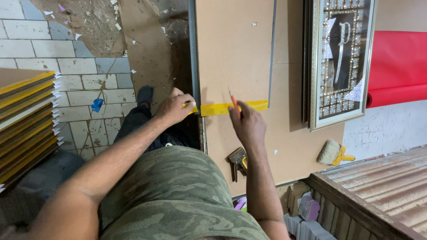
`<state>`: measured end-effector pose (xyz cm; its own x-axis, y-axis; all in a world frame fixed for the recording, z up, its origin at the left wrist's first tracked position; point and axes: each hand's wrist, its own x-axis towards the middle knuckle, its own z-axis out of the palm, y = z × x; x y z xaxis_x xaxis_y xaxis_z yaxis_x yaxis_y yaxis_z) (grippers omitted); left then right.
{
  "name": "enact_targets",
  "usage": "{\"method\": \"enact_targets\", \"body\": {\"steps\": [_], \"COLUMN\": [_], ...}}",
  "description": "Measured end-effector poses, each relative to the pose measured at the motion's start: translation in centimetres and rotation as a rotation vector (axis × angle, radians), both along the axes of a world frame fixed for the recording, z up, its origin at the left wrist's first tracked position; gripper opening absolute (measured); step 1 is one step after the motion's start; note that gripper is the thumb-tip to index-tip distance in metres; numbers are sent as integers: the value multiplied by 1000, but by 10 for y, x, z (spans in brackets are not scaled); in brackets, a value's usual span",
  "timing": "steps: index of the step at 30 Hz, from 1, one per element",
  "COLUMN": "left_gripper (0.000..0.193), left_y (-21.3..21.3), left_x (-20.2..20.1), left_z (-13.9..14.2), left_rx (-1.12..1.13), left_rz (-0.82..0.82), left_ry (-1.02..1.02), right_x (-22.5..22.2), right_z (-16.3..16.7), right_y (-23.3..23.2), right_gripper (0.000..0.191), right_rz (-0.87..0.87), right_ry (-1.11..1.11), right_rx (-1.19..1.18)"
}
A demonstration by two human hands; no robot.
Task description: The person applies yellow tape to the edges of a rectangular board, cuts the tape with a utility knife, and staples white paper to the corners. They repeat this process on multiple boards, handling tape, a knife, and a stapler.
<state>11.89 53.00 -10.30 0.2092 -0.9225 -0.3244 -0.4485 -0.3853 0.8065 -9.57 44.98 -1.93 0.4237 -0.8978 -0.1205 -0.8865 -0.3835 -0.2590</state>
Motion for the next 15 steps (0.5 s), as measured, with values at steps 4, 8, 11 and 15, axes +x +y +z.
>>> {"method": "enact_targets", "body": {"steps": [4,8,11,15], "left_gripper": [35,49,58,72], "left_y": [-3,-14,-30,-49], "left_x": [0,-10,-28,-46], "left_z": [0,6,9,8], "left_rx": [-194,-186,-392,-636], "left_rz": [100,69,-100,-316], "left_ry": [59,125,-154,-643], "right_x": [11,3,-13,-30], "right_z": [-37,-51,-57,-63], "right_y": [-50,-55,-50,-56], "right_gripper": [37,43,42,46], "right_rz": [35,437,676,770], "right_ry": [-15,-93,-177,-179], "right_rx": [-218,-687,-360,-309]}}
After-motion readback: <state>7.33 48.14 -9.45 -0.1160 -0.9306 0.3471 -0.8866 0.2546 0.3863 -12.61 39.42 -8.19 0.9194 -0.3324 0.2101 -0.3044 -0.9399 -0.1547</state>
